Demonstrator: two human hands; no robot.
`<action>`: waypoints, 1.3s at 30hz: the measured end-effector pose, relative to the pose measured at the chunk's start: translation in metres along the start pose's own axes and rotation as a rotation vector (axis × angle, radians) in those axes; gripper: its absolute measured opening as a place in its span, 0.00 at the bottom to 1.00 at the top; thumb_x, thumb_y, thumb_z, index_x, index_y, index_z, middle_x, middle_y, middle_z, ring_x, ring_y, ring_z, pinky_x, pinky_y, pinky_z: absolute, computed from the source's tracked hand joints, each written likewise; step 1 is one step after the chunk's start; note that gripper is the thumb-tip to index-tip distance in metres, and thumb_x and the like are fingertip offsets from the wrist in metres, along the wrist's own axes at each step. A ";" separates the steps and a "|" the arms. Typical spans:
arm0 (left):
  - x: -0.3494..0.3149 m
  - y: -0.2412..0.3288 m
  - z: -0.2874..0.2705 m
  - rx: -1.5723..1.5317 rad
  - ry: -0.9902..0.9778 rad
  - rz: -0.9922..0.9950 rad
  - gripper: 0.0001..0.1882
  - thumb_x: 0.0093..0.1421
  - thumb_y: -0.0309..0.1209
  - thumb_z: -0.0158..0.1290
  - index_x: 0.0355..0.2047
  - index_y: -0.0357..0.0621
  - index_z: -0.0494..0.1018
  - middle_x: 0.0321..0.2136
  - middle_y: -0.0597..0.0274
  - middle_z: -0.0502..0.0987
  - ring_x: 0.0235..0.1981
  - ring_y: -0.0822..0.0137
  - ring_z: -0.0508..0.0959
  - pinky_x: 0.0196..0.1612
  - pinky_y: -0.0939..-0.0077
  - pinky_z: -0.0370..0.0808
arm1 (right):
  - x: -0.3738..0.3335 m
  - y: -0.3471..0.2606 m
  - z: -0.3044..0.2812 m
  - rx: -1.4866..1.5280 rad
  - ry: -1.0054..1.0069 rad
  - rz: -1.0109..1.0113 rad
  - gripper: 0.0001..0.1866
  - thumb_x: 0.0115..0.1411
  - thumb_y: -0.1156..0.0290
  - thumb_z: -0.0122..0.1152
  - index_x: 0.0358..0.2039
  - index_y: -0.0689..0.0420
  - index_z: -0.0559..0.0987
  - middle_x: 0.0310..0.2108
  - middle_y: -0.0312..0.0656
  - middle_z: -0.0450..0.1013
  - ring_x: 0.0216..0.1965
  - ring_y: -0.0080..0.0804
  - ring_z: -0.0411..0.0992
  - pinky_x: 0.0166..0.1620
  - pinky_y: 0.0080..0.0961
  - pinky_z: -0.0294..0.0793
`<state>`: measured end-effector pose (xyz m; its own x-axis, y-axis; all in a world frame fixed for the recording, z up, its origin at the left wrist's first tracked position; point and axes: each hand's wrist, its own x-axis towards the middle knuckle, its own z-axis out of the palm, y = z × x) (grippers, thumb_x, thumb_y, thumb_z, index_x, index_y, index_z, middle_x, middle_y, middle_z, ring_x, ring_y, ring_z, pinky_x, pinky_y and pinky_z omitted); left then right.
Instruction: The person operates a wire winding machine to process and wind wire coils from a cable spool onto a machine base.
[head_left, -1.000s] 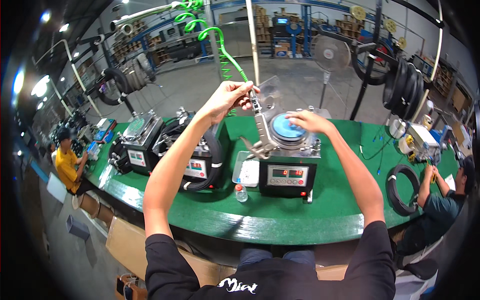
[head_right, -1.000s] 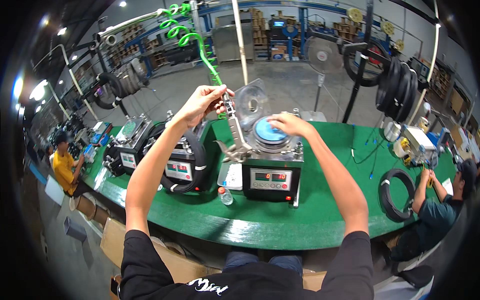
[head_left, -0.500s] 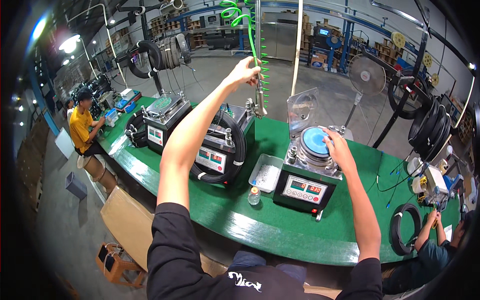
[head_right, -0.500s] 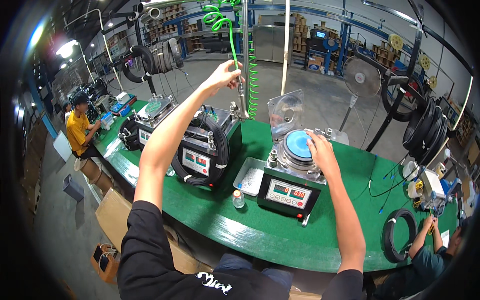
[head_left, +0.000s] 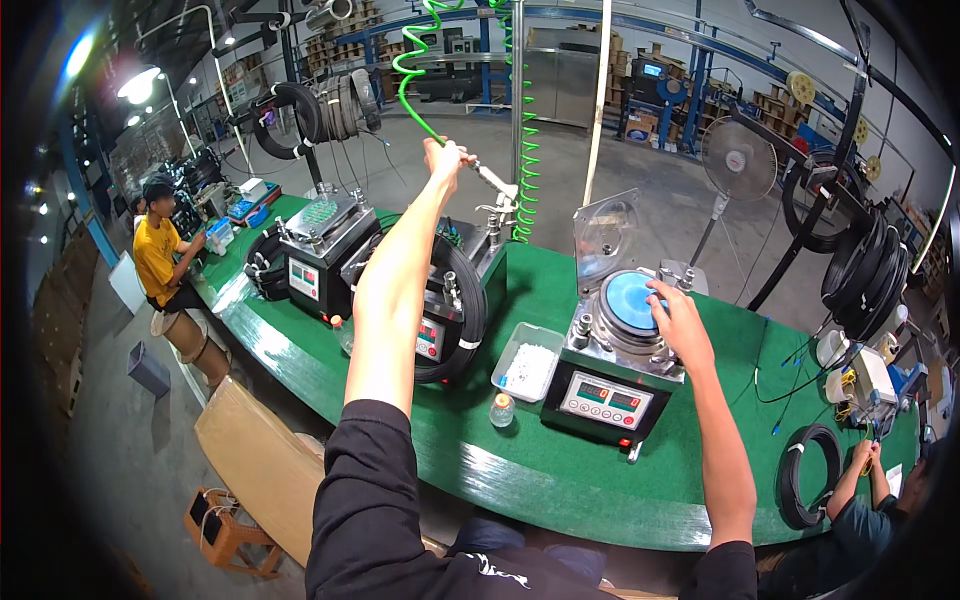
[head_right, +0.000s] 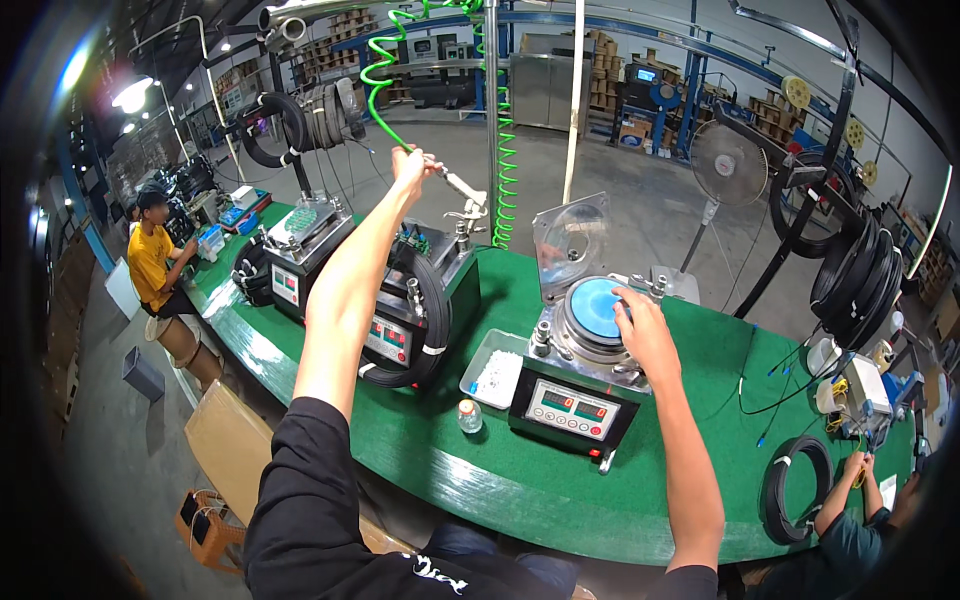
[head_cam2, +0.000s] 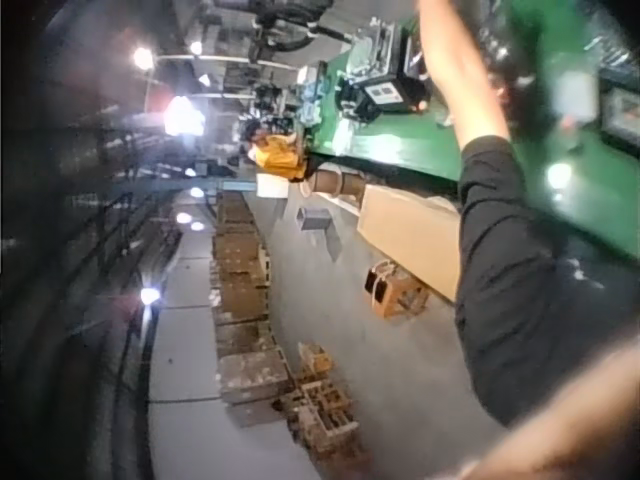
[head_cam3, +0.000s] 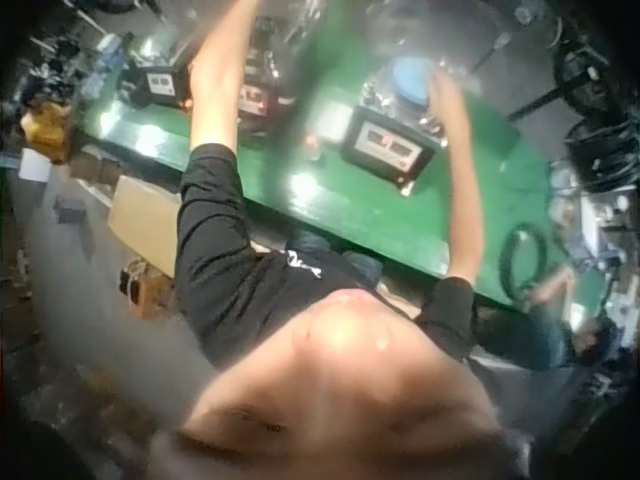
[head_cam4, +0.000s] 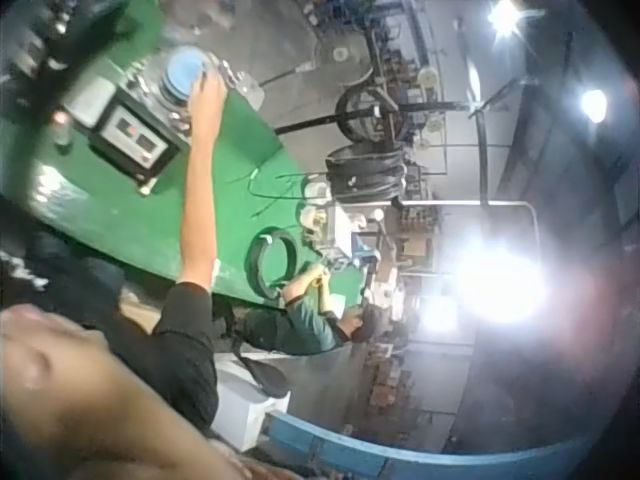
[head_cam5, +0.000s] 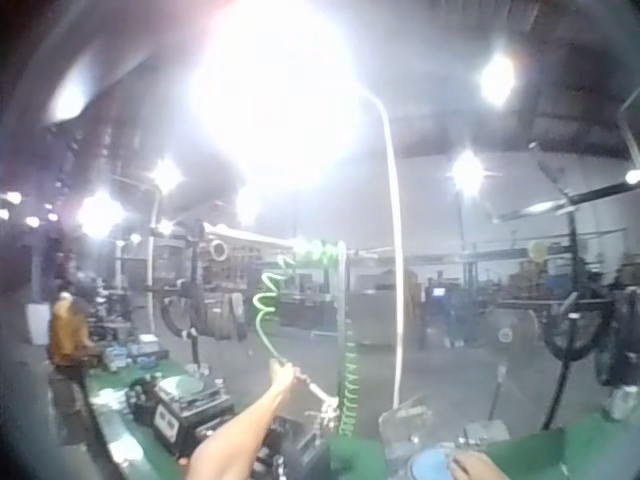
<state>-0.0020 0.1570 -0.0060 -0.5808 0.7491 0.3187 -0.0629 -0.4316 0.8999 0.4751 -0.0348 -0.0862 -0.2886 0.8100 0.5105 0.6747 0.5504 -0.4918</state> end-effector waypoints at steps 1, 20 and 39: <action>-0.002 -0.003 0.003 -0.017 0.067 0.025 0.15 0.69 0.22 0.42 0.54 0.37 0.56 0.32 0.47 0.76 0.20 0.65 0.78 0.27 0.67 0.85 | -0.001 0.001 0.000 -0.010 -0.004 0.009 0.14 0.67 0.70 0.56 0.52 0.59 0.79 0.39 0.54 0.78 0.43 0.51 0.77 0.48 0.43 0.74; -0.012 -0.046 -0.028 0.578 -0.375 -0.434 0.11 0.67 0.27 0.44 0.49 0.42 0.63 0.36 0.51 0.75 0.31 0.57 0.82 0.38 0.55 0.85 | -0.005 0.008 0.001 -0.039 0.016 -0.016 0.14 0.68 0.71 0.53 0.52 0.59 0.78 0.39 0.51 0.79 0.42 0.49 0.77 0.49 0.42 0.73; -0.374 -0.007 -0.106 1.273 -1.252 0.089 0.32 0.57 0.47 0.64 0.57 0.47 0.68 0.45 0.50 0.79 0.50 0.45 0.79 0.49 0.50 0.78 | 0.004 0.024 0.011 0.065 -0.028 -0.001 0.16 0.71 0.72 0.50 0.57 0.58 0.75 0.40 0.49 0.80 0.42 0.42 0.77 0.49 0.35 0.73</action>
<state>0.1293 -0.1730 -0.1631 0.3925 0.9062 -0.1574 0.8861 -0.3266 0.3290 0.4830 -0.0160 -0.1036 -0.3090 0.8141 0.4917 0.6293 0.5626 -0.5361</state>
